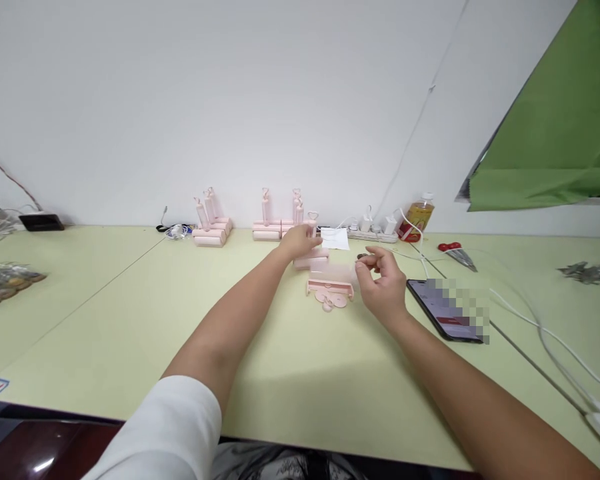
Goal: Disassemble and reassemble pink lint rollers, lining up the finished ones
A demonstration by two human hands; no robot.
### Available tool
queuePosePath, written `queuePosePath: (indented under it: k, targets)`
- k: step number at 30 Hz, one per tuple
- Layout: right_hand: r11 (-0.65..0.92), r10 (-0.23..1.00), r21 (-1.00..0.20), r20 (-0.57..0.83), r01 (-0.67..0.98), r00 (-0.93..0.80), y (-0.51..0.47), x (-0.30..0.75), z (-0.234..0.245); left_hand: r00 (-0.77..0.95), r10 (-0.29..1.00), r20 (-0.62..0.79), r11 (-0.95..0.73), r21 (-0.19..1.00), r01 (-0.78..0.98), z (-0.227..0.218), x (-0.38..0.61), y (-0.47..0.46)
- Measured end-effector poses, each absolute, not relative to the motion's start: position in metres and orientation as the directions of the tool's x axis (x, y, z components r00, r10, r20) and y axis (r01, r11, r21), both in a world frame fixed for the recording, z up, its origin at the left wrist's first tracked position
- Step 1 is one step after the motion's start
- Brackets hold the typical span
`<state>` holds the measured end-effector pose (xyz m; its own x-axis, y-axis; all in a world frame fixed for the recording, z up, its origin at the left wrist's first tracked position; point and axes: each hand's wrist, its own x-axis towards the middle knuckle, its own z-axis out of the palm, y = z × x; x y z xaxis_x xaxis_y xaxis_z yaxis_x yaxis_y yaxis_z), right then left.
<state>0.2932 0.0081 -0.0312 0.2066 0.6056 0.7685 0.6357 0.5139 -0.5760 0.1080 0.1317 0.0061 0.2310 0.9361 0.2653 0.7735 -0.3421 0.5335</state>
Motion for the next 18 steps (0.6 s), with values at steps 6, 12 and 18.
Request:
queuePosePath:
  k: [6,12,18]
  targets:
    - [0.488,0.699,-0.593,0.705,0.641,0.12,-0.002,0.286,-0.024,0.186,0.936,0.298,-0.321,0.511,0.797,0.02,0.081,0.124]
    - [0.352,0.929,-0.42,0.267,0.836,-0.257,-0.014,0.268,-0.023,0.0,0.868,0.496,-0.358,0.628,0.691,0.038,0.033,0.063]
    - [0.285,0.957,-0.33,0.15,0.9,-0.248,-0.011,0.266,-0.031,0.033,0.911,0.412,-0.378,0.798,0.469,0.032,0.014,-0.009]
